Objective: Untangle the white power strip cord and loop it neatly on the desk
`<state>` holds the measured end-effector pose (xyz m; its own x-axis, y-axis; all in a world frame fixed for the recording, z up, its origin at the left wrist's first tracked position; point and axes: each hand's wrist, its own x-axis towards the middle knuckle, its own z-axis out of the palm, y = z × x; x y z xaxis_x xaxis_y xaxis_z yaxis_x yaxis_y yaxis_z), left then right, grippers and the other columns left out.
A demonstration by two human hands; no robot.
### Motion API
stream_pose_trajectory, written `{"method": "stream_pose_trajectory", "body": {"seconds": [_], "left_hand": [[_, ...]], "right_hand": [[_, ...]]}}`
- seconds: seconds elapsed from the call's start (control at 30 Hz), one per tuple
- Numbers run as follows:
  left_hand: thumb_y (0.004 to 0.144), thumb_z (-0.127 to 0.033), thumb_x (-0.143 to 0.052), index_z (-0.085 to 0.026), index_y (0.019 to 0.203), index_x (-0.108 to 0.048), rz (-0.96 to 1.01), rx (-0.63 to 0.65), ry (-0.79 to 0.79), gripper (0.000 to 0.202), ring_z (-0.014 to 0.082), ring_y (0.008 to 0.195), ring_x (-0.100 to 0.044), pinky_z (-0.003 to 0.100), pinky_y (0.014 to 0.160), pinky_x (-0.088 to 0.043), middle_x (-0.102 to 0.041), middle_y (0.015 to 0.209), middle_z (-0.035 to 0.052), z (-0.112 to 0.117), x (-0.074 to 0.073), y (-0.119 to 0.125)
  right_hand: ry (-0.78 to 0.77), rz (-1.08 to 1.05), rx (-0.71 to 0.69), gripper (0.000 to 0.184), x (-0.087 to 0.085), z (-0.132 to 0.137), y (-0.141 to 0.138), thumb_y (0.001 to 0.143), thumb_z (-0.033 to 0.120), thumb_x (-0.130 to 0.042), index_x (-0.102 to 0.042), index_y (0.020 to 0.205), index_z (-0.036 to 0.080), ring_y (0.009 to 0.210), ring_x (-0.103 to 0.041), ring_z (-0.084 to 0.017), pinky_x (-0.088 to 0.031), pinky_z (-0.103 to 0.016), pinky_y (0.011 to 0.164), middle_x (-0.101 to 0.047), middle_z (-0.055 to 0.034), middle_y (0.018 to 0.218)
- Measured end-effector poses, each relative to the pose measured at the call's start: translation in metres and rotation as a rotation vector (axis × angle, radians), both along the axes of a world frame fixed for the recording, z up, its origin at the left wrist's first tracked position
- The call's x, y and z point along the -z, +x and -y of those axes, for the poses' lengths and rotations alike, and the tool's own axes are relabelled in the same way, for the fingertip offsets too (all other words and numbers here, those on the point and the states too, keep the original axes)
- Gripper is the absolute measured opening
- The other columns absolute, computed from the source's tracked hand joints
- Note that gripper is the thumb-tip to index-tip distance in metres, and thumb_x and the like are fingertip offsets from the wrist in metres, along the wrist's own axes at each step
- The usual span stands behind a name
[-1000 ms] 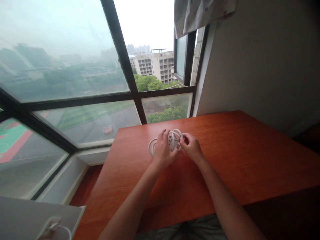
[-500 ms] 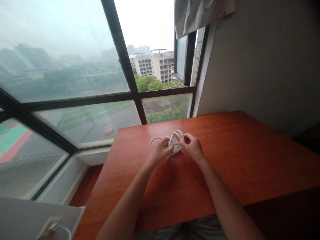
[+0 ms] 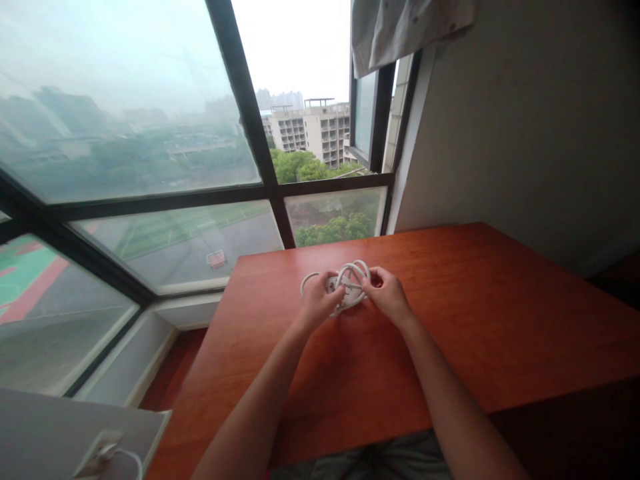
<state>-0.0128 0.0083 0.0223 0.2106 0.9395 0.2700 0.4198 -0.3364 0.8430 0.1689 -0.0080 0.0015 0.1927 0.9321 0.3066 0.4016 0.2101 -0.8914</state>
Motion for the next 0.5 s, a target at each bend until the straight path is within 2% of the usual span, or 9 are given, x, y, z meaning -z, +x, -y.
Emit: {"method": "stream_pose_trajectory", "body": {"seconds": [0.17, 0.27, 0.37, 0.5], "left_hand": [[0.069, -0.025, -0.064, -0.015, 0.082, -0.062, -0.004, 0.04, -0.075, 0.017, 0.0116, 0.058, -0.052, 0.02, 0.054, -0.037, -0.058, 0.064, -0.0032, 0.001, -0.008, -0.006], [0.067, -0.023, -0.065, -0.014, 0.079, -0.063, -0.046, 0.128, -0.092, 0.015, 0.0119, 0.062, -0.052, 0.021, 0.057, -0.039, -0.06, 0.068, -0.002, 0.004, -0.016, -0.01], [0.067, -0.023, -0.068, -0.013, 0.087, -0.066, -0.027, 0.238, -0.169, 0.022, 0.0142, 0.071, -0.056, 0.023, 0.065, -0.043, -0.064, 0.078, 0.0009, 0.007, -0.025, -0.015], [0.067, -0.026, -0.072, -0.013, 0.103, -0.066, 0.135, 0.401, -0.407, 0.039, 0.0209, 0.088, -0.062, 0.028, 0.077, -0.047, -0.068, 0.096, 0.007, 0.012, -0.037, -0.021]], "right_hand": [[0.011, 0.012, -0.025, 0.021, -0.002, 0.001, -0.001, 0.073, 0.03, -0.056, -0.065, 0.085, 0.016, 0.059, -0.053, -0.013, -0.042, -0.023, 0.056, -0.065, -0.002, 0.072], [0.028, 0.042, -0.056, 0.018, -0.005, 0.003, -0.003, 0.073, 0.028, -0.055, -0.064, 0.084, 0.016, 0.058, -0.052, -0.012, -0.04, -0.022, 0.055, -0.062, 0.0001, 0.069], [0.049, 0.062, -0.105, 0.016, -0.006, 0.005, -0.005, 0.073, 0.025, -0.055, -0.063, 0.083, 0.017, 0.057, -0.05, -0.011, -0.039, -0.021, 0.054, -0.06, 0.0014, 0.067], [0.083, 0.106, -0.137, 0.016, -0.005, 0.006, -0.007, 0.073, 0.022, -0.055, -0.063, 0.086, 0.017, 0.058, -0.049, -0.011, -0.038, -0.021, 0.054, -0.059, 0.0015, 0.069]]}}
